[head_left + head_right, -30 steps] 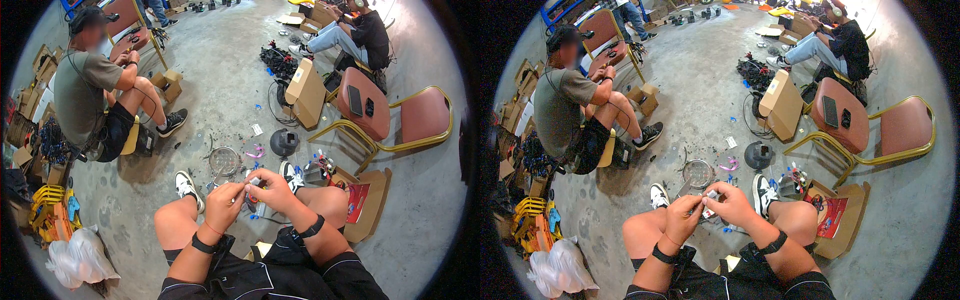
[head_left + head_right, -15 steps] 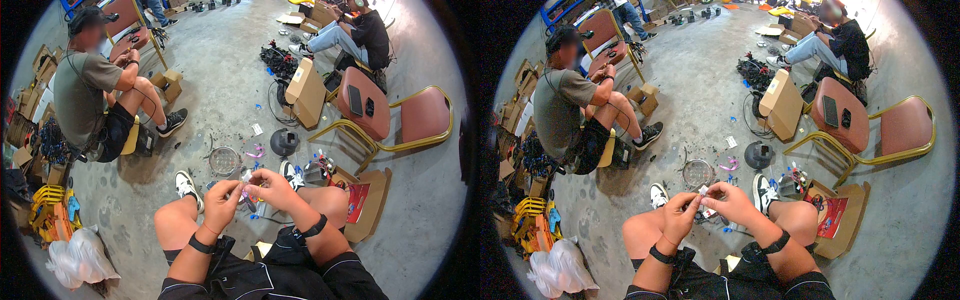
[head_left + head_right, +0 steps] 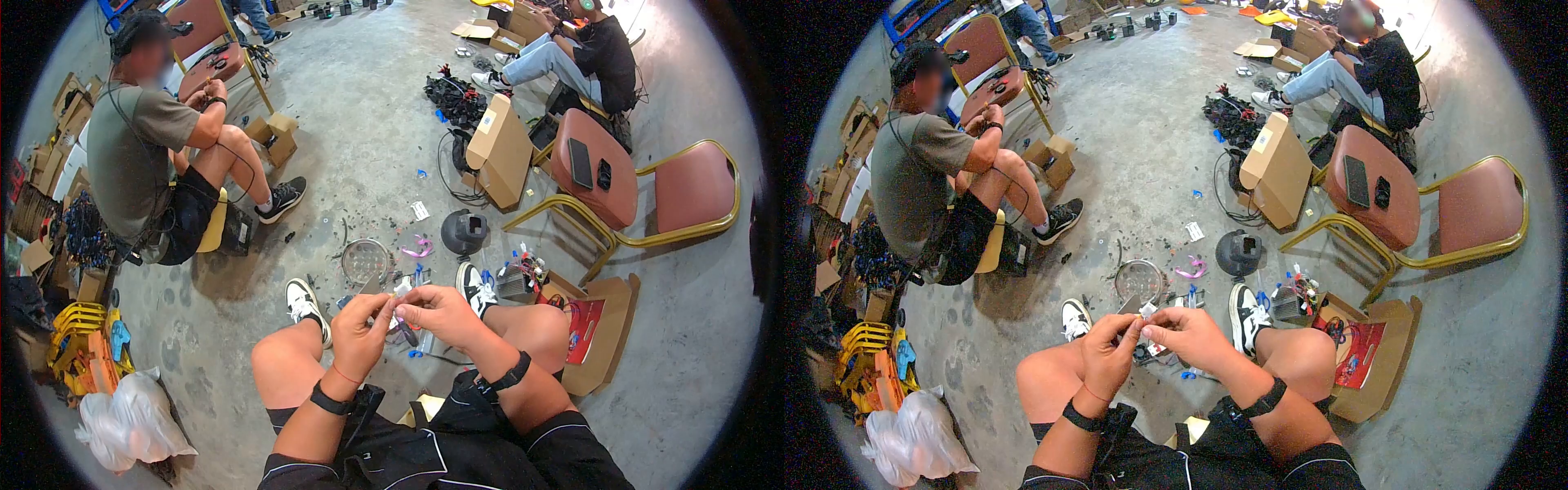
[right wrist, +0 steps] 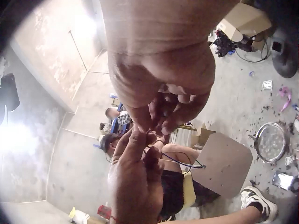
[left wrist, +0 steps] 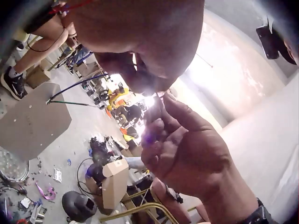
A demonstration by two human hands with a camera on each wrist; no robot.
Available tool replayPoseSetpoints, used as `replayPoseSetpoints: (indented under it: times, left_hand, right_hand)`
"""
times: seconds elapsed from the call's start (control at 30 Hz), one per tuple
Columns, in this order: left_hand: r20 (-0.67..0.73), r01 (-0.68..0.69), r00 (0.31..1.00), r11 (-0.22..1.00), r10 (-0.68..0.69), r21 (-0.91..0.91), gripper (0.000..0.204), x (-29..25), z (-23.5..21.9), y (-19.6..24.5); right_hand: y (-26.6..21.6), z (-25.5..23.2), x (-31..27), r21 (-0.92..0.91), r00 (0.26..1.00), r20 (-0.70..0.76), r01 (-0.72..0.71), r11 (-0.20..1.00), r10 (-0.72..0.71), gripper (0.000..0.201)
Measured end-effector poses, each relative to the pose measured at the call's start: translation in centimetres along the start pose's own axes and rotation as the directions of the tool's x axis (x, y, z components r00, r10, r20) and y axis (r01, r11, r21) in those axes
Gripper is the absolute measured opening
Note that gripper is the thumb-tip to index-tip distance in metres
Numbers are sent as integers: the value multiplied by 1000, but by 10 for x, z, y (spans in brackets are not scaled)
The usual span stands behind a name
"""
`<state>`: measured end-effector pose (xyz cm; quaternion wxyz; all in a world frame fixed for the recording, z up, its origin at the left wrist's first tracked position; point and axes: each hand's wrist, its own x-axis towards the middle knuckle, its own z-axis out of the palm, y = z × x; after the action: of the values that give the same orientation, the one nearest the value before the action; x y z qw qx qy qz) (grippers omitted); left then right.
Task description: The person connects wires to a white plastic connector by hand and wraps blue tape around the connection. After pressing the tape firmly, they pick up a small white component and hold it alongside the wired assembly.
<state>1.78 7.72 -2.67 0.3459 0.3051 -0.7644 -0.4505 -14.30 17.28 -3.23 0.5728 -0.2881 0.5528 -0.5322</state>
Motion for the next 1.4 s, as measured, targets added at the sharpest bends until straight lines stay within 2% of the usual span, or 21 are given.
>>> replayPoseSetpoints:
  times: [0.37, 0.53, 0.63, 0.73, 0.8, 0.93, 1.13, 1.2, 1.4]
  left_hand:
    - [-15, -56, 998, 998, 56, 6, 11, 1, 1, -1]
    - [-4, 23, 1000, 999, -24, -33, 11, 1, 0, 4]
    - [2, 7, 1000, 1000, -7, -28, 11, 2, -1, 3]
    - [0, -12, 1000, 1000, 12, -17, 12, 2, 0, 1]
    - [5, -25, 1000, 1000, 25, 5, 12, 1, 1, 1]
    - [0, -42, 999, 999, 42, 19, 12, 1, 2, 2]
    - [-7, -30, 1000, 999, 30, 24, 12, 0, 5, 1]
    - [-8, -16, 1000, 1000, 17, 23, 12, 0, 5, 1]
    - [-26, 40, 999, 999, -40, 5, 13, -2, 5, -3]
  right_hand:
    - [11, 3, 2, 111, 997, 29, -78, 991, 75, 31]
    - [16, 4, 3, 181, 998, 26, -61, 982, 57, 29]
    - [16, 4, 3, 142, 999, 9, -35, 989, 34, 30]
    - [13, 6, 2, 35, 999, -35, 7, 999, -5, 27]
    - [14, 8, 2, -231, 983, -125, 103, 967, -135, 24]
    - [17, 13, 2, -227, 966, -174, 147, 963, -189, 22]
    - [10, 18, -1, -132, 960, -255, 87, 987, -119, 21]
    - [10, 18, -3, -374, 921, -264, 177, 910, -288, 19]
    - [1, 19, -5, -536, 879, -221, 253, 806, -423, 16]
